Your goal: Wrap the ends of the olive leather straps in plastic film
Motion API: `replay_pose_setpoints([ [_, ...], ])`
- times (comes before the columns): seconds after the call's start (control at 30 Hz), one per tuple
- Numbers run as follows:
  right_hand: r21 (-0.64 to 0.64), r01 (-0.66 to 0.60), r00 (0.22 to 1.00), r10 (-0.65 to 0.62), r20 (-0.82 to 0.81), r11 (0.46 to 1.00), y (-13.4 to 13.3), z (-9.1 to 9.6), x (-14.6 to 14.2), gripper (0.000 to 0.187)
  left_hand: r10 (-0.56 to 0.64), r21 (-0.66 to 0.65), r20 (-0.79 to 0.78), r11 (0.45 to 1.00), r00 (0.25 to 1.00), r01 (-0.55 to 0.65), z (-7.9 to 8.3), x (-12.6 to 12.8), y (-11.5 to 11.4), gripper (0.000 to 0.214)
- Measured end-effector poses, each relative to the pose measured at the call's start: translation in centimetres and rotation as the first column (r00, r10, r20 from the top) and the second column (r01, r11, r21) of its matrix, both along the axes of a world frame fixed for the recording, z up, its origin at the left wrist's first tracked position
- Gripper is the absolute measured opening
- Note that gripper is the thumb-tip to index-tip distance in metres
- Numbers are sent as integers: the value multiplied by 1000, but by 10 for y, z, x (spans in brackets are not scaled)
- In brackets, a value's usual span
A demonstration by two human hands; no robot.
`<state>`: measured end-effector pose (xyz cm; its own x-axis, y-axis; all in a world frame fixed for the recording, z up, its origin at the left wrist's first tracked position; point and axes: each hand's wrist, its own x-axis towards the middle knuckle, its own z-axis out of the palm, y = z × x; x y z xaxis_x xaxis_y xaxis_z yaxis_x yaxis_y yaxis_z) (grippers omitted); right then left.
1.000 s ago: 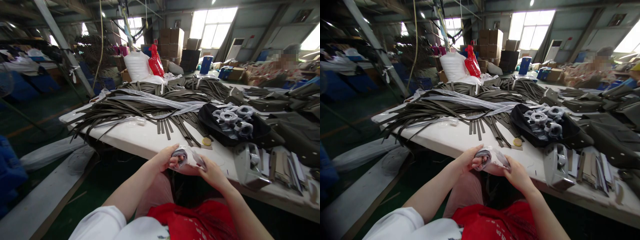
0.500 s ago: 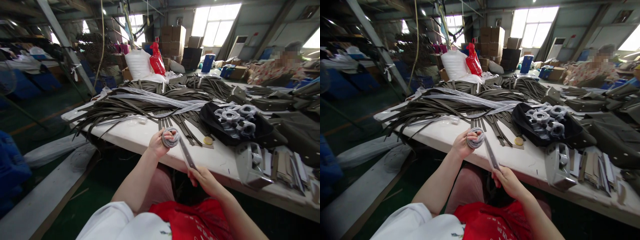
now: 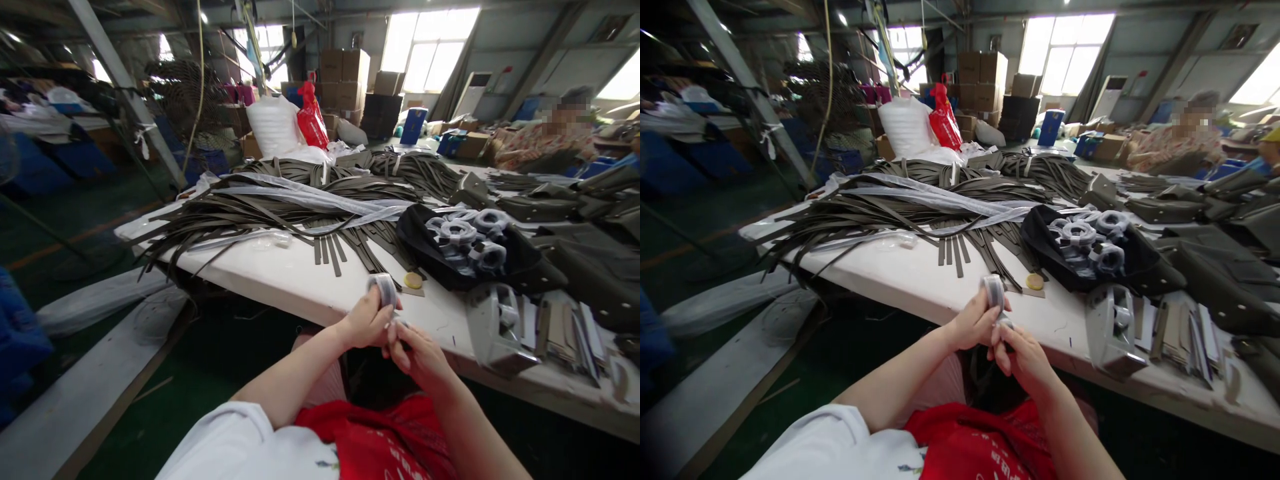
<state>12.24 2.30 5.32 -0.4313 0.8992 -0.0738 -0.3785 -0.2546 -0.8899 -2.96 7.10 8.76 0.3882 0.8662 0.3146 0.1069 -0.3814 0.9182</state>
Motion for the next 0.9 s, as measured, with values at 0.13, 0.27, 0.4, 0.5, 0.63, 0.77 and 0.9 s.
replay_pose_setpoints([
  [0.13, -123, 8, 989, -26, -145, 992, -1, 5, 5, 27, -161, 102, -255, 976, 953, 192, 2, -3, -9, 36],
  [0.27, -167, -74, 984, 45, -173, 983, -3, 13, 10, 33, -92, 46, -450, 991, 888, 126, -6, -3, -6, 27],
  [0.4, 90, 75, 997, -73, -19, 993, -1, 31, 30, 63, -95, -38, -565, 995, 819, 89, -22, -3, -9, 19],
  [0.5, 551, 112, 889, -331, 316, 827, 0, 41, 44, 39, -333, -250, -460, 938, 823, 240, -36, -9, -19, 31],
  [0.63, 582, -436, 607, -253, 753, 686, -10, 23, 36, 50, -549, -699, 13, 592, 836, 400, -60, -23, -35, 44],
  [0.77, 306, -588, 503, 42, 863, 749, -35, -23, 16, 63, -403, -904, 357, 80, 843, 421, -93, -28, -51, 32],
  [0.9, 109, -619, 371, 167, 914, 778, -56, -62, 9, 49, -383, -979, 180, 21, 906, 204, -120, -20, -70, 35],
])
